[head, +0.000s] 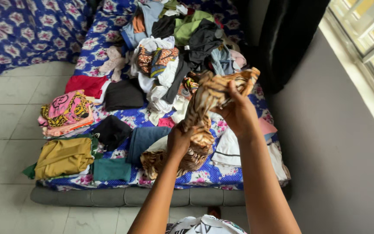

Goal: The person folds items of clothing including jeans and a tiger-print top by hand on a bed.

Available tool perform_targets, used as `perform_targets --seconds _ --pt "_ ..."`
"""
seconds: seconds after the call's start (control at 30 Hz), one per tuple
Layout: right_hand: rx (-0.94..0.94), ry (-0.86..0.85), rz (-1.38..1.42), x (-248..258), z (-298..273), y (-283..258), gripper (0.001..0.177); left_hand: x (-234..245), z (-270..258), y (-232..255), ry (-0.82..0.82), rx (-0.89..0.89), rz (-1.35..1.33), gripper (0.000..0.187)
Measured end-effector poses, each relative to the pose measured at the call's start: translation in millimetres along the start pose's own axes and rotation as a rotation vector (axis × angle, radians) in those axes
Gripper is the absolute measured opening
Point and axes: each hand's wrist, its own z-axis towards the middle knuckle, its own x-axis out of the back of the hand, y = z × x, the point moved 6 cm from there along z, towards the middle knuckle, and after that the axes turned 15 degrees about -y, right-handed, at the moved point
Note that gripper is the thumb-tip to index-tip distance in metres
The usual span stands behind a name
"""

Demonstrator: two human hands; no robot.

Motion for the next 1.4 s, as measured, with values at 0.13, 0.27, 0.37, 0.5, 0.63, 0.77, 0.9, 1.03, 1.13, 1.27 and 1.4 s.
perform_targets --seconds 0.13,0.27,0.37,0.5,0.63,0.77,0.9,1.03,1.13,1.27,1.4 --pt "0.085 0.064 -0.155 12.5 -9.6 -9.9 0.053 3.2 4.3 -44.6 -0.183 0.183 -0.967 0.042" --pt "-0.668 0.452 -0.946 70.8 -36.0 33.3 0.068 14.8 -5.5 4.5 -0.368 -0.024 -1.42 0.045" --pt "-0.35 0.517 -1.273 74.2 -48.7 43.6 0.064 28.4 -5.9 24.6 -0.345 -0.122 -1.489 0.042" --pt "-0.101 0.233 -1.042 67.8 -45.8 48.8 0.06 24.9 1.5 22.9 -0.507 -0.162 -1.532 0.039" --pt "-0.128 0.419 -1.022 66.4 -56.7 35.9 0.044 28.6 22.3 -31.2 -0.486 0.046 -1.271 0.032" --pt "-0.012 0.655 -0.513 53.9 -81.8 9.5 0.019 86.5 39.6 -98.2 -0.285 0.043 -1.095 0.026" --pt "0.097 0.401 -0.304 30.3 -59.2 13.9 0.022 118.0 12.0 -75.1 0.27 0.033 0.041 0.029" --pt "0.008 0.307 -0.298 10.2 -27.9 41.0 0.029 78.8 -19.6 28.5 0.154 -0.311 -0.109 0.025" --pt "-0.046 0.221 -0.295 -1.9 -15.8 62.8 0.032 30.4 -31.1 67.2 -0.255 -0.269 -0.624 0.026" --pt "-0.127 0.121 -0.344 -6.8 -10.2 70.3 0.035 33.7 -49.7 71.0 -0.21 -0.28 -0.268 0.025" --pt "-0.095 0.113 -0.502 -8.3 -12.2 60.8 0.037 50.3 -47.0 8.8 -0.252 0.246 0.827 0.043"
